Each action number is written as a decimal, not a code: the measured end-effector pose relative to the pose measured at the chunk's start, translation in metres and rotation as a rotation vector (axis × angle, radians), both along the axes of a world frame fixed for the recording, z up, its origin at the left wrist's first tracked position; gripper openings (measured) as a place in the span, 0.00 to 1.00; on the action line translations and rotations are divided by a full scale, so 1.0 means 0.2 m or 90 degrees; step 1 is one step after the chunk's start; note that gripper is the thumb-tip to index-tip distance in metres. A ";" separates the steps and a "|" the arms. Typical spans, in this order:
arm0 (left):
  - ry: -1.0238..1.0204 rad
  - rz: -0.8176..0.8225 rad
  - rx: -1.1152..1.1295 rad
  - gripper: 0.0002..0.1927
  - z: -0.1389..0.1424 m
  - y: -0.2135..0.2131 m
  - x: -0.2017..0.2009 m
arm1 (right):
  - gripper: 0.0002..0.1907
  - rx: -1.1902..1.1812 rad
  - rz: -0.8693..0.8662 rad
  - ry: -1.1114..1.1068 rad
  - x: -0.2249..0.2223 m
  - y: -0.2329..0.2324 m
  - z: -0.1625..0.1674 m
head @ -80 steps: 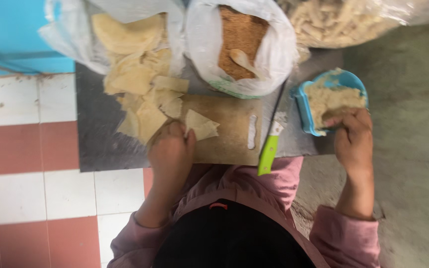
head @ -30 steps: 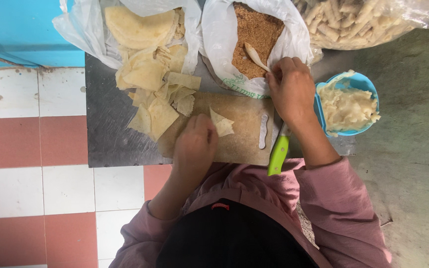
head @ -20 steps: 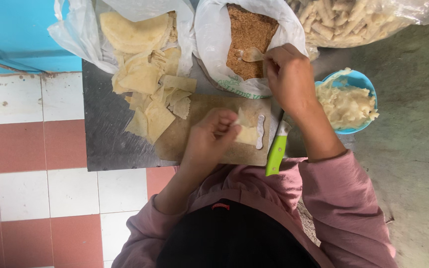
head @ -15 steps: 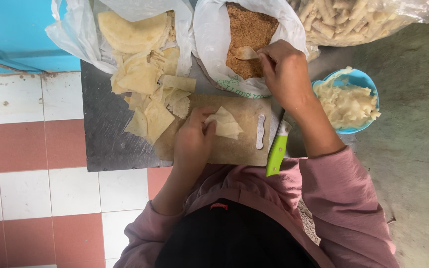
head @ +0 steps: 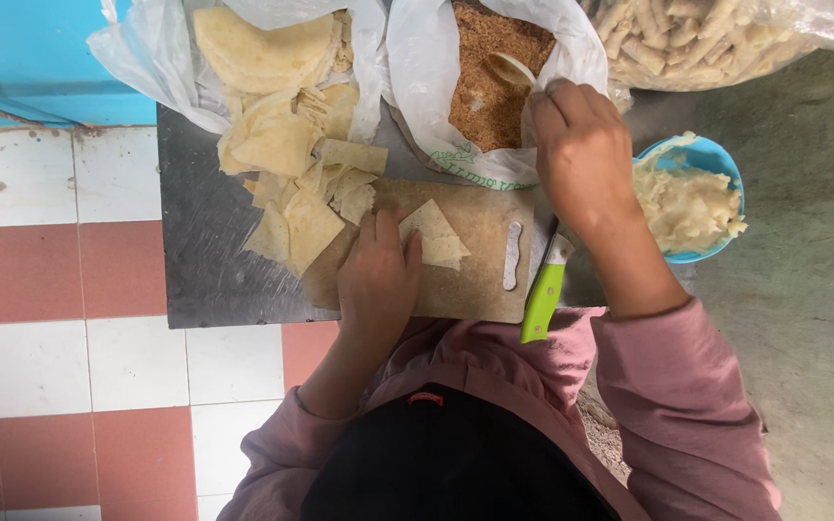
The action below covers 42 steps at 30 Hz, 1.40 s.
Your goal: The person folds thin pastry wrappers into triangular pockets on a cutting board, spooning brown filling from a bag and paste from a blue container onto the wrappers, then folds and presses the dough closed, placing finished pieces with the stack of wrappers.
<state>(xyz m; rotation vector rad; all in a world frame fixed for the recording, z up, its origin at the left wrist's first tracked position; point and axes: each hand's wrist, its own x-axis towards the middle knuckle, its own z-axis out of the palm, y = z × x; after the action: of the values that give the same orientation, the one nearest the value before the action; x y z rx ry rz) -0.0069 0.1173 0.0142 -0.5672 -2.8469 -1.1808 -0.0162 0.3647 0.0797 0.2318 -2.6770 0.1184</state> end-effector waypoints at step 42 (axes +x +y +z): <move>-0.029 -0.012 0.207 0.07 -0.03 -0.14 0.00 | 0.22 -0.062 0.169 -0.124 0.53 -0.40 0.05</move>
<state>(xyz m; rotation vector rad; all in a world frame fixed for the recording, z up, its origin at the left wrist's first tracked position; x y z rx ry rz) -0.0073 0.0895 0.0081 -0.5568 -2.6044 -1.6329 0.0899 0.2855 0.0892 0.5713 -2.8099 0.3712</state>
